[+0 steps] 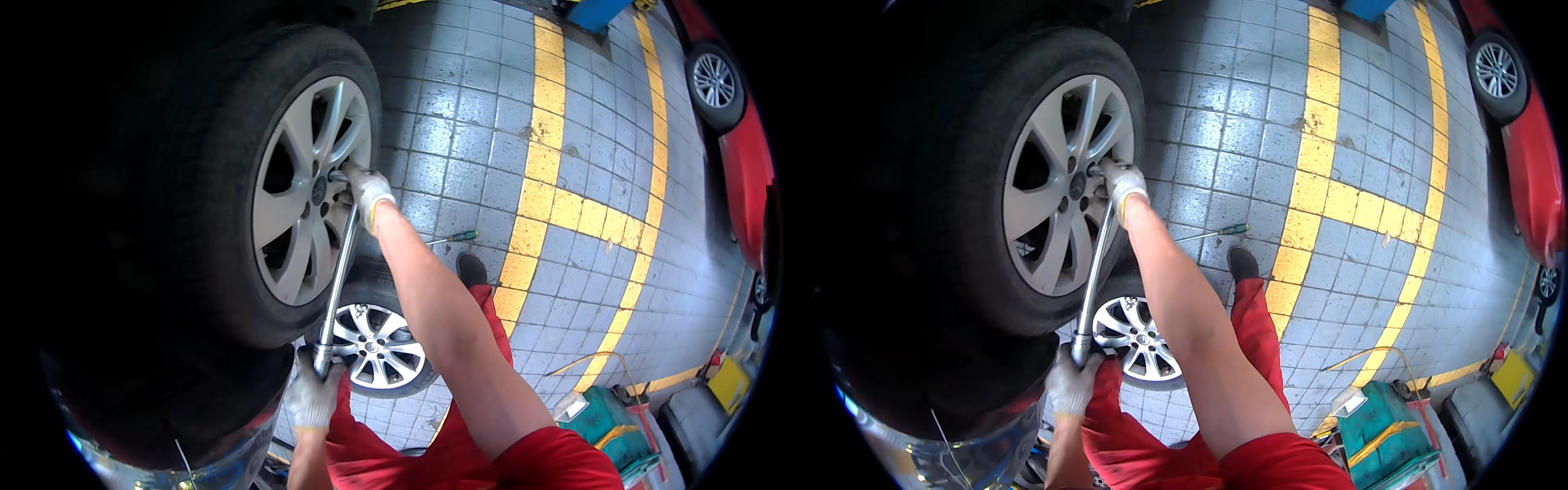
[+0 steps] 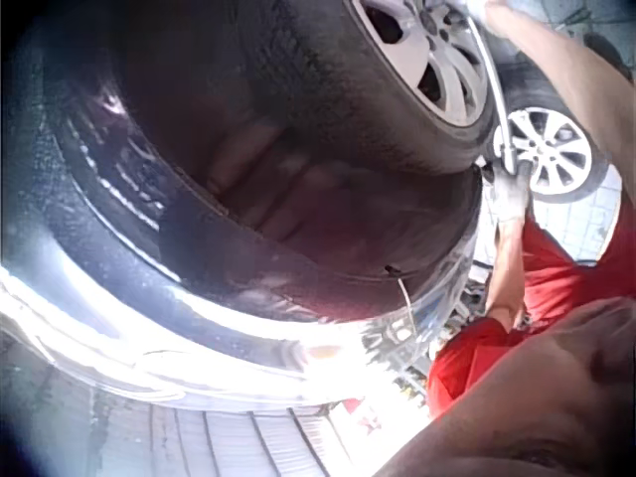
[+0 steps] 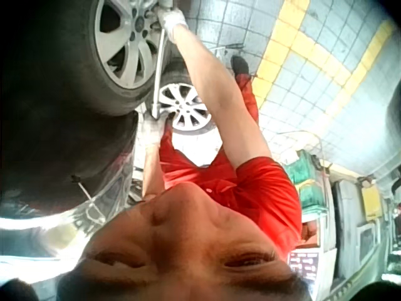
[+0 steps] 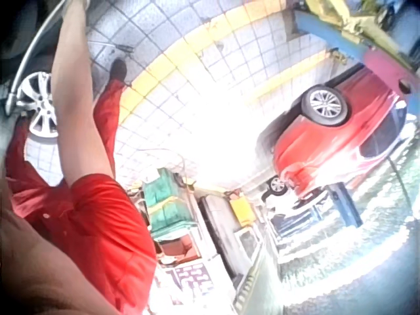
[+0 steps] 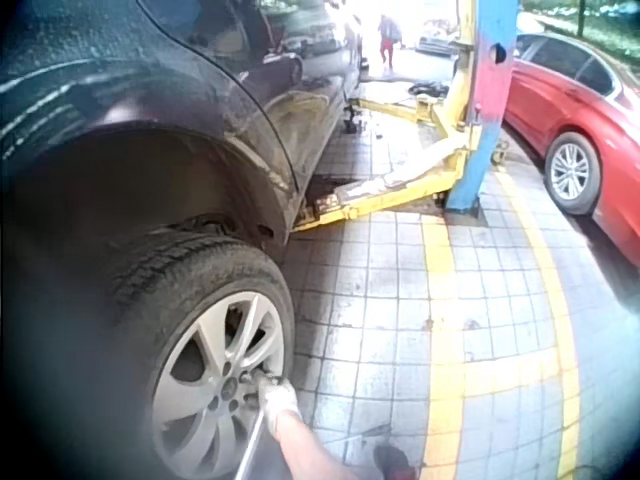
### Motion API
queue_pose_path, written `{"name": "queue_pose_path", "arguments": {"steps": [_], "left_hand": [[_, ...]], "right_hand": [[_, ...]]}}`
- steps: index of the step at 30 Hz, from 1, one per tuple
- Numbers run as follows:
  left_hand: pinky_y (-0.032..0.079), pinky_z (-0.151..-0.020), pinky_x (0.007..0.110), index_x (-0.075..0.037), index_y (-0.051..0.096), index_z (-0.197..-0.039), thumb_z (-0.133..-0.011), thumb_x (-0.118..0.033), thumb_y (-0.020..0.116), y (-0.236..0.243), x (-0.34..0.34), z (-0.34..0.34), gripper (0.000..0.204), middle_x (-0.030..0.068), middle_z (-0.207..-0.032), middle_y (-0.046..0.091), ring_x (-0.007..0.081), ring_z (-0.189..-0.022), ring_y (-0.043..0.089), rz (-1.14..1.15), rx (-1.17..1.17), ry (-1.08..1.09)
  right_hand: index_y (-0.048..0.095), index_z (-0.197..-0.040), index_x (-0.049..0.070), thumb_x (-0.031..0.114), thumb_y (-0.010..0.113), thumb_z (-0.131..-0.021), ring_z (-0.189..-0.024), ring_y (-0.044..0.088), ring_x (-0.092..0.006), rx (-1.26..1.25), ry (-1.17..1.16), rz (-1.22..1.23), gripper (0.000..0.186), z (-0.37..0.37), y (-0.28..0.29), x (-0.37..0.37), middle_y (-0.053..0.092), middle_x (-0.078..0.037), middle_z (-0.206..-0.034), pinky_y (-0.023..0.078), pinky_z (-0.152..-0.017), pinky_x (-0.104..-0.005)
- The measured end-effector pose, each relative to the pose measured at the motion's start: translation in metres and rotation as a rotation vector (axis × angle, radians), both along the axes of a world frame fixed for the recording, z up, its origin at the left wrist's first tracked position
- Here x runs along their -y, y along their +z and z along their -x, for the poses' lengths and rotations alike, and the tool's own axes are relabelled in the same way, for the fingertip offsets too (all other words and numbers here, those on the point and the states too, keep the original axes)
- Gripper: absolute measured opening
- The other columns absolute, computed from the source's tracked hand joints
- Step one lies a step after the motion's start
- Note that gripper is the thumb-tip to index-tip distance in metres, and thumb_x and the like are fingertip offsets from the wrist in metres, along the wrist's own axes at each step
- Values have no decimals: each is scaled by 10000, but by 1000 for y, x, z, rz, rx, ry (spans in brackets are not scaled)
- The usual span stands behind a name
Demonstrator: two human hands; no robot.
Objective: The person uses a lug wrench to loosen and remove the lug nuts from a car tire. After removing the nuts, the person detaches the tire from the vehicle and places it on the floor. The person then proceeds to remove the lug nuts from the detached tire.
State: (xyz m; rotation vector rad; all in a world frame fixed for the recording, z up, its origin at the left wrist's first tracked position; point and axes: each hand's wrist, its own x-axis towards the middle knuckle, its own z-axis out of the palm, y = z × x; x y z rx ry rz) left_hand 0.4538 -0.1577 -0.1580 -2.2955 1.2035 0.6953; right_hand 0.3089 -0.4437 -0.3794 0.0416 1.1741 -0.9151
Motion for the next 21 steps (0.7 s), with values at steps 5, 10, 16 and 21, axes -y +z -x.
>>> {"name": "queue_pose_path", "arguments": {"steps": [5,10,16,21], "left_hand": [[590,-696,572,-71,651,-1243,-857,-379,891,57,3,14,549,224,-877,763,482,-783,748,297,150,-284],[604,-701,554,-83,668,-1235,-899,-368,872,-139,-84,-43,486,214,-902,782,479,-802,763,339,56,-44],[529,-1110,475,-33,710,-1396,-889,-537,855,-340,-10,-32,730,258,-1366,744,442,-1319,679,-14,-368,309],[511,-1154,469,-9,708,-1412,-876,-557,863,-339,10,-30,782,270,-1440,705,432,-1389,640,-199,-309,320]], "right_hand": [[691,-1131,20,340,769,-967,-578,598,-185,96,16,-75,368,2,0,1,638,-82,-841,584,-542,-375],[588,-1269,15,360,804,-975,-612,664,-197,-97,62,103,502,3,2,-17,682,-112,-938,619,-520,-394],[619,-1316,19,365,856,-937,-706,662,-202,-162,134,315,565,7,-8,-19,714,-130,-982,573,-627,-366],[621,-1327,3,282,841,-966,-857,725,-172,-293,254,387,507,9,-27,-17,751,-95,-1099,624,-695,-323]]}}
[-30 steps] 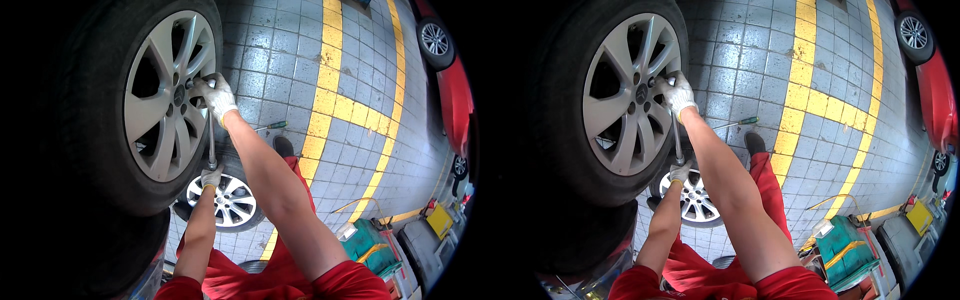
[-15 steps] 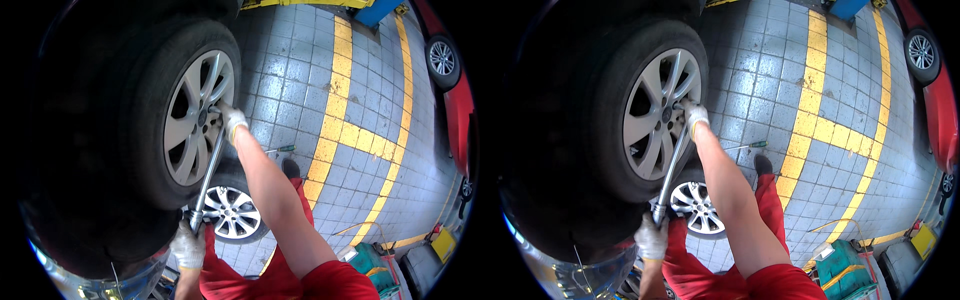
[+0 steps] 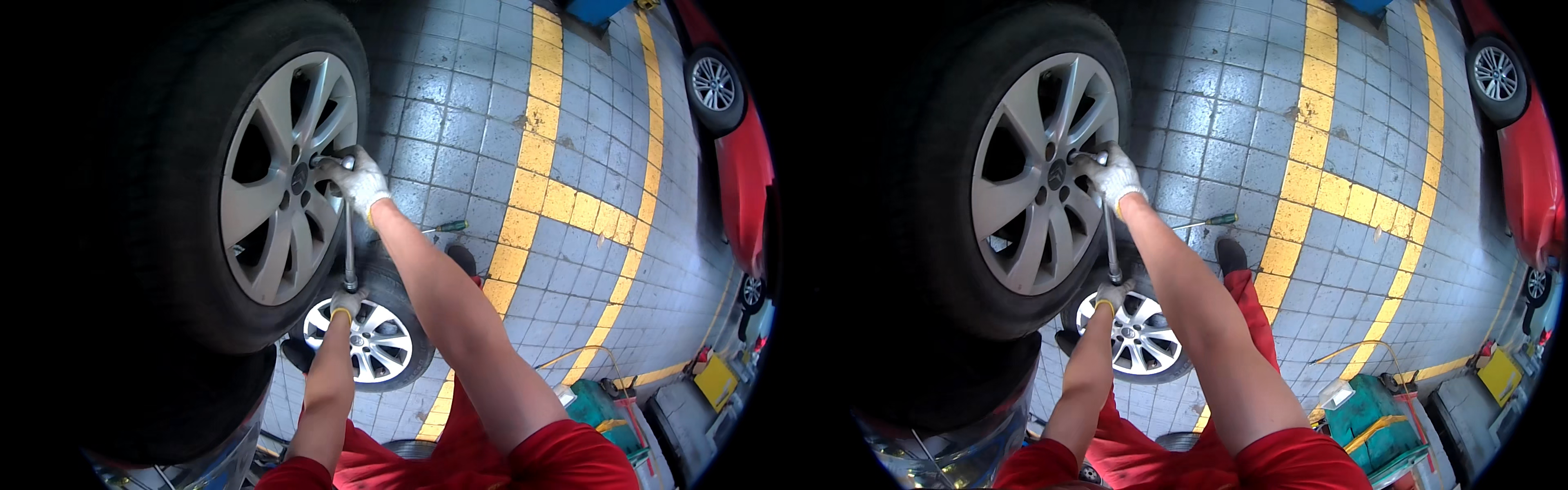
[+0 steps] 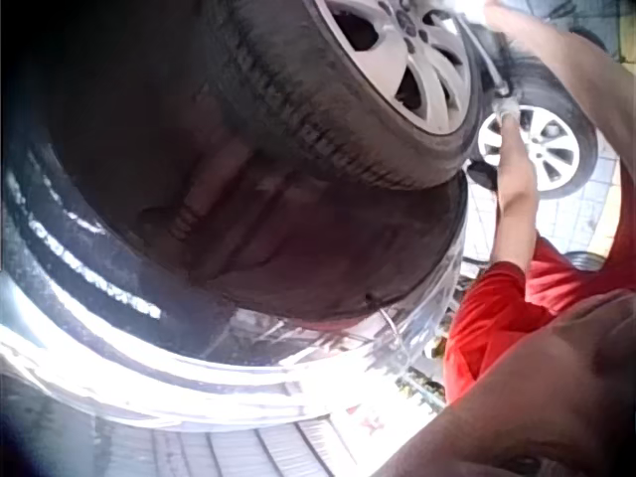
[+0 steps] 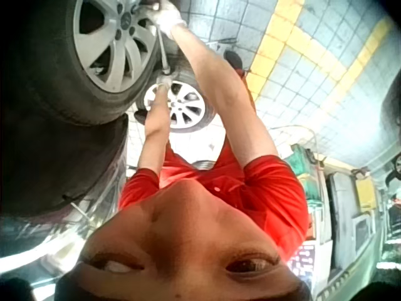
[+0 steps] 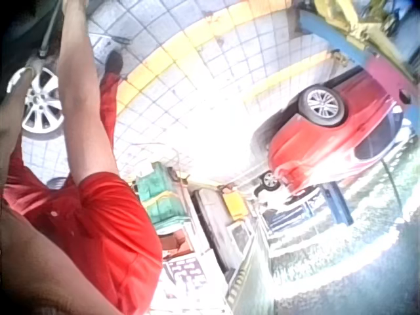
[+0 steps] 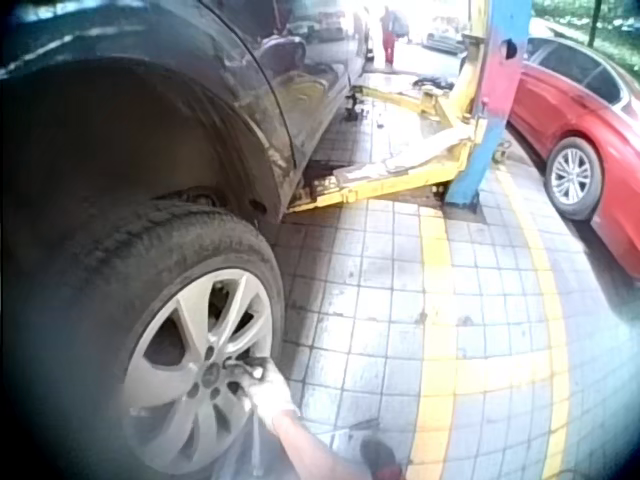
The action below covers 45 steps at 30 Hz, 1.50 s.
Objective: The person uses a lug wrench to loosen and remove the lug nuts from a car tire. After removing the nuts, the person detaches the tire from the vehicle and places it on the floor. The person then proceeds to remove the lug nuts from the detached tire.
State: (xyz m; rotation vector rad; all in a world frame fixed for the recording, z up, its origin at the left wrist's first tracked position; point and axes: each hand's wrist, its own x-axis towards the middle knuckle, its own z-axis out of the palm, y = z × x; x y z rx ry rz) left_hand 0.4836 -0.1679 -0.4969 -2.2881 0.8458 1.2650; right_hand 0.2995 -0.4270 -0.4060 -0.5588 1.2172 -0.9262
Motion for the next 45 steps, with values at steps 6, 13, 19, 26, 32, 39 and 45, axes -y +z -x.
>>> {"name": "queue_pose_path", "arguments": {"steps": [6,13,19,26,32,39,45], "left_hand": [[563,-985,583,-5,577,-1475,-864,-616,812,263,-7,30,895,344,-1159,761,526,-1136,727,-5,170,-195],[603,-772,573,-67,652,-1193,-930,-532,827,284,-27,32,562,230,-925,794,469,-835,783,337,343,-216],[502,-1141,519,18,472,-1595,-907,-561,805,-45,1,-22,958,340,-1455,651,492,-1381,619,119,31,-36],[542,-1054,555,-30,566,-1470,-952,-508,795,20,-23,25,740,330,-1336,716,502,-1267,683,182,-58,-8],[567,-972,569,-56,582,-1437,-950,-528,795,157,-107,2,712,278,-1244,751,505,-1135,721,119,62,-49],[572,-878,612,-107,599,-1347,-974,-530,775,292,-107,-19,591,276,-1118,767,536,-1042,729,157,180,-117],[607,-713,523,-70,641,-1284,-902,-377,877,475,-7,46,544,213,-1031,783,423,-846,784,248,372,-453]], "right_hand": [[613,-1295,-2,351,768,-1003,-689,677,-209,289,-5,-391,484,20,44,17,685,-111,-988,662,-628,-419],[599,-1282,-19,345,782,-978,-661,695,-214,250,-116,-389,509,12,34,15,689,-130,-951,623,-581,-386],[624,-1346,-42,305,868,-935,-775,724,-209,34,49,41,590,-9,0,-5,740,-118,-988,615,-721,-372],[622,-1282,-53,288,857,-953,-846,739,-190,72,-30,-109,529,41,5,-11,727,-144,-1073,668,-753,-359],[590,-1318,-74,228,828,-978,-770,703,-188,279,-25,-285,514,22,28,-54,681,-129,-1027,709,-752,-405],[588,-1263,-38,253,815,-980,-754,674,-203,368,-98,-462,465,-9,51,-53,597,-94,-982,712,-702,-432],[639,-1188,-13,286,747,-1036,-769,642,-186,528,-191,-638,352,-14,70,-48,580,-77,-955,704,-741,-419]]}}
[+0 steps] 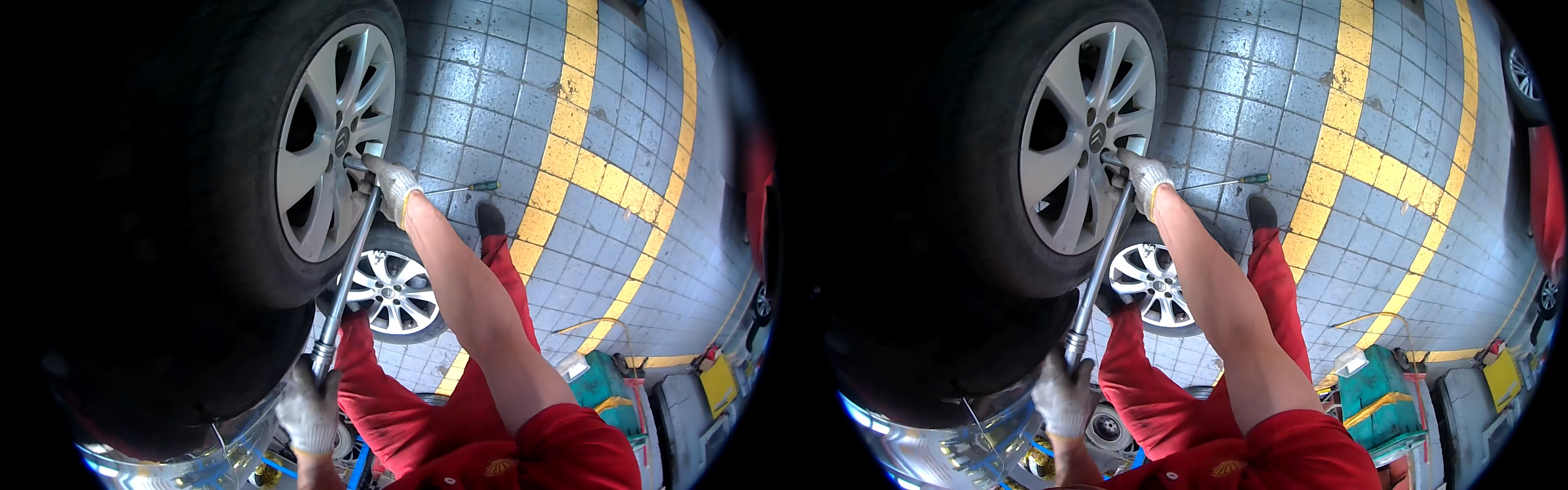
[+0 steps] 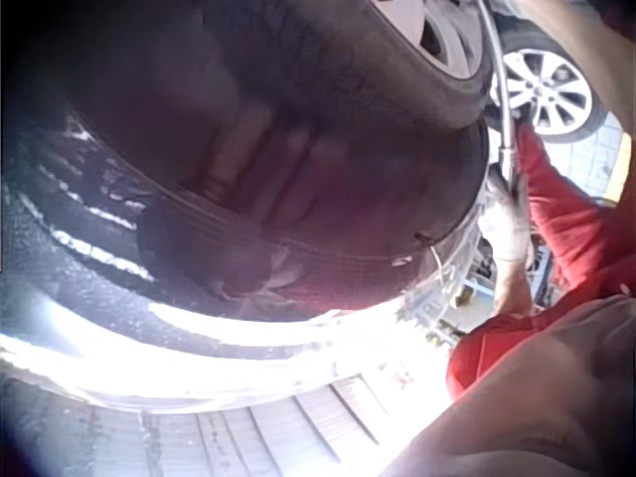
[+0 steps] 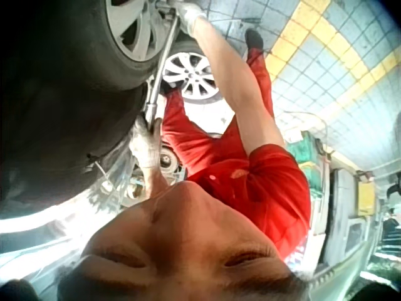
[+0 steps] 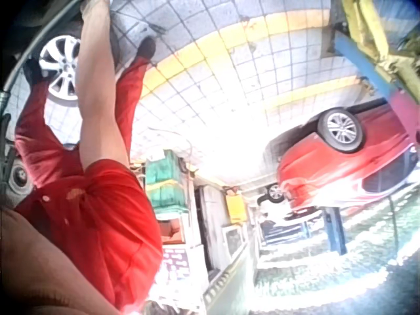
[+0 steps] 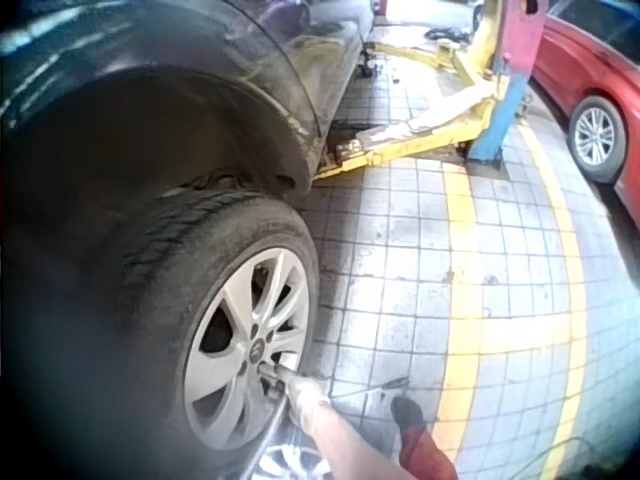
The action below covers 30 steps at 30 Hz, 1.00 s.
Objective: The person uses a lug wrench to loosen and remove the lug nuts from a car tire. After removing the nuts, the person detaches the tire from the vehicle and places it on the floor. The person then proceeds to remove the lug nuts from the detached tire.
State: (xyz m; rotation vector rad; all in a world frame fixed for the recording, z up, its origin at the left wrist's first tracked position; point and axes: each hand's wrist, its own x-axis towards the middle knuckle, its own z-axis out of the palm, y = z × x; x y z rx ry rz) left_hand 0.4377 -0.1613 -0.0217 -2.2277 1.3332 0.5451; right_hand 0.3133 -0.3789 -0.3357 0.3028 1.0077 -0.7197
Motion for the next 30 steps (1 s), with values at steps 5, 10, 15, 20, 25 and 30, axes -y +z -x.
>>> {"name": "queue_pose_path", "arguments": {"steps": [5,10,15,20,25,30], "left_hand": [[578,-729,569,-56,650,-1254,-871,-273,857,16,23,7,486,249,-922,752,495,-818,739,30,23,-68],[572,-709,598,-16,621,-1160,-922,-373,822,2,9,-7,474,284,-873,742,513,-833,737,-78,-86,17],[586,-701,601,-30,590,-1185,-930,-423,823,18,19,-15,524,283,-838,738,509,-812,747,-140,-120,-101],[607,-737,587,-5,618,-1057,-940,-423,788,5,6,-11,465,296,-885,734,507,-862,759,-7,-94,-47],[583,-879,607,24,652,-1166,-924,-496,788,9,31,-22,589,357,-988,747,545,-994,735,-212,-169,112],[585,-936,603,14,673,-1223,-928,-426,761,-7,9,-35,537,357,-1063,754,533,-1050,733,-192,-190,80]], "right_hand": [[677,-1097,16,319,707,-1072,-631,572,-175,-6,-11,-52,306,-13,-11,15,546,-40,-782,666,-682,-372],[675,-1024,51,374,687,-1081,-578,567,-185,-89,15,-53,328,-17,2,8,560,-26,-713,568,-549,-356],[732,-1062,98,449,736,-1025,-753,708,-156,-28,-46,-111,353,-31,-38,6,703,-16,-799,548,-603,-325],[715,-989,92,507,663,-1073,-496,543,-179,-164,-16,-128,426,-40,-21,11,631,-29,-682,509,-499,-365],[693,-966,91,539,737,-1013,-576,627,-226,-136,-20,-203,452,-51,50,-37,644,-60,-773,556,-532,-414],[678,-1009,105,472,732,-1028,-581,632,-215,-66,67,-277,372,-91,165,-143,646,-66,-788,548,-495,-410]]}}
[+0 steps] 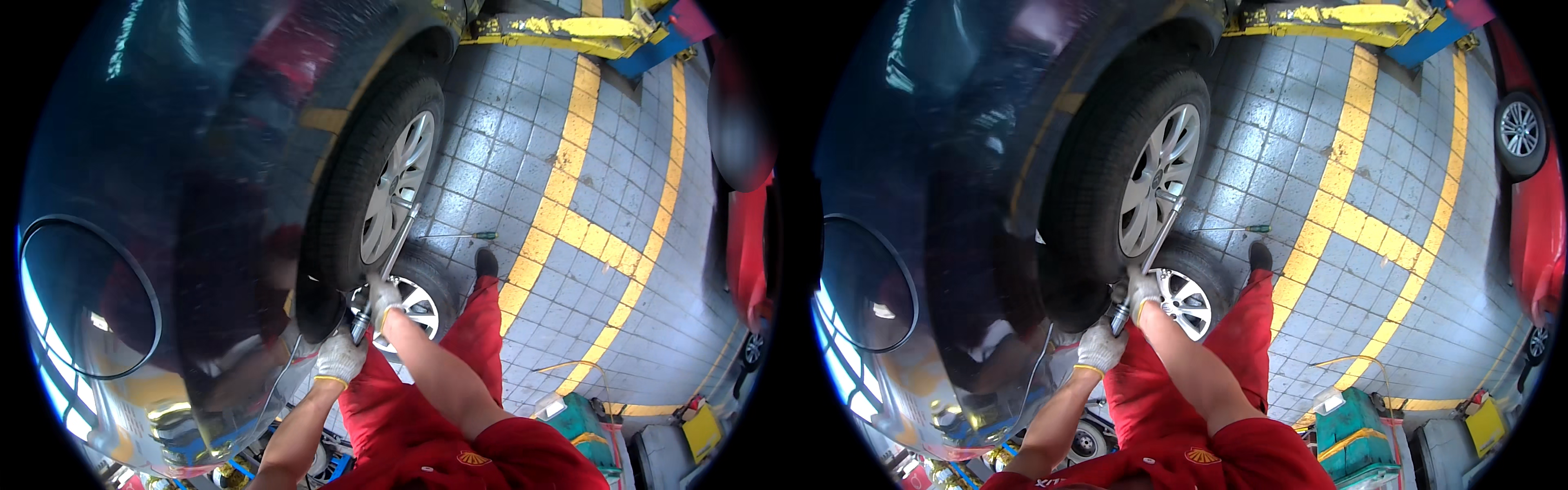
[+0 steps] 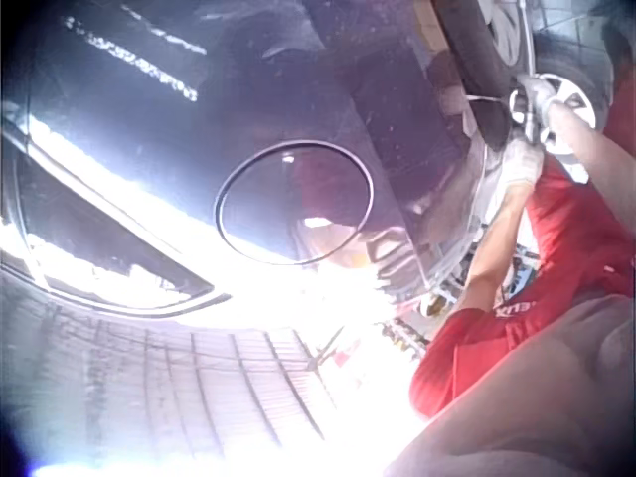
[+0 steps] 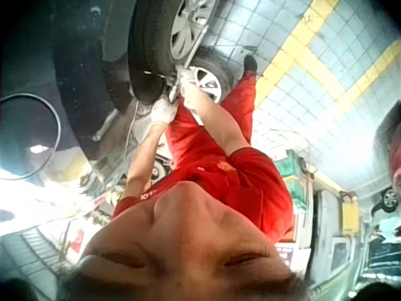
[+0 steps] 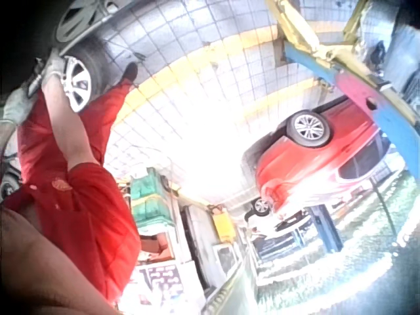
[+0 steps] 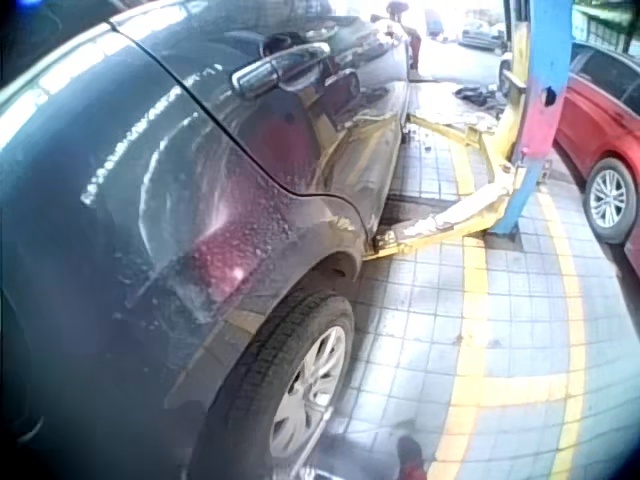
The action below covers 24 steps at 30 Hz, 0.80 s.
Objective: The person uses a lug wrench to loosen and remove the lug nuts from a car tire. After removing the nuts, the person detaches the tire from the vehicle and places it on the floor. The person then proceeds to remove the lug nuts from the detached tire.
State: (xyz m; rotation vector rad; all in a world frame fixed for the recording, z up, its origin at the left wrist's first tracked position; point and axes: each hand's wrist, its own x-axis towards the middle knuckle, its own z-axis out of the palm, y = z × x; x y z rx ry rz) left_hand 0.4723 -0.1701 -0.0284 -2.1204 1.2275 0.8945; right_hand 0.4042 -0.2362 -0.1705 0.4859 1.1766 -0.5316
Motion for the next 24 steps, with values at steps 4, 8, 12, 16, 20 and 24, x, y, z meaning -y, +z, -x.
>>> {"name": "queue_pose_path", "arguments": {"steps": [4,8,12,16,20,24], "left_hand": [[609,-909,594,31,636,-1320,-945,-403,741,-22,-20,-15,583,329,-1033,774,506,-1006,762,65,-52,-59],[612,-862,601,8,630,-1334,-950,-390,743,-40,-37,-21,564,322,-998,775,512,-958,764,58,-68,-28],[620,-826,586,-14,639,-1297,-928,-408,767,-56,-56,-24,554,289,-937,781,489,-899,774,110,-12,-40],[630,-864,546,-34,681,-1301,-886,-424,800,-50,-45,-28,582,261,-963,799,456,-947,789,64,6,-44],[602,-912,596,17,648,-1293,-934,-421,752,-29,-25,-21,576,330,-1052,775,518,-1020,753,22,-50,-29],[604,-854,607,-3,625,-1320,-949,-418,741,-62,-54,-28,569,298,-986,782,505,-952,764,68,-32,-8]], "right_hand": [[725,-1132,103,475,741,-1031,-555,600,-196,-149,27,-45,386,-21,1,-18,648,-72,-780,474,-465,-404],[727,-1125,40,523,756,-1022,-544,588,-224,-343,-5,30,494,-42,-32,-41,652,-74,-777,471,-502,-415],[709,-1184,51,587,682,-1041,-609,663,-298,-355,103,119,555,-46,-48,-57,689,-141,-811,530,-537,-456],[683,-1235,-3,598,749,-1001,-614,688,-330,-334,14,-10,649,-47,-21,-42,724,-188,-866,562,-560,-486],[676,-1191,37,566,746,-1015,-586,676,-316,-300,60,23,562,-44,-27,-38,668,-156,-780,534,-512,-468],[661,-1150,50,522,697,-1051,-464,581,-268,-342,67,46,484,-39,-19,-38,598,-105,-680,453,-409,-434]]}}
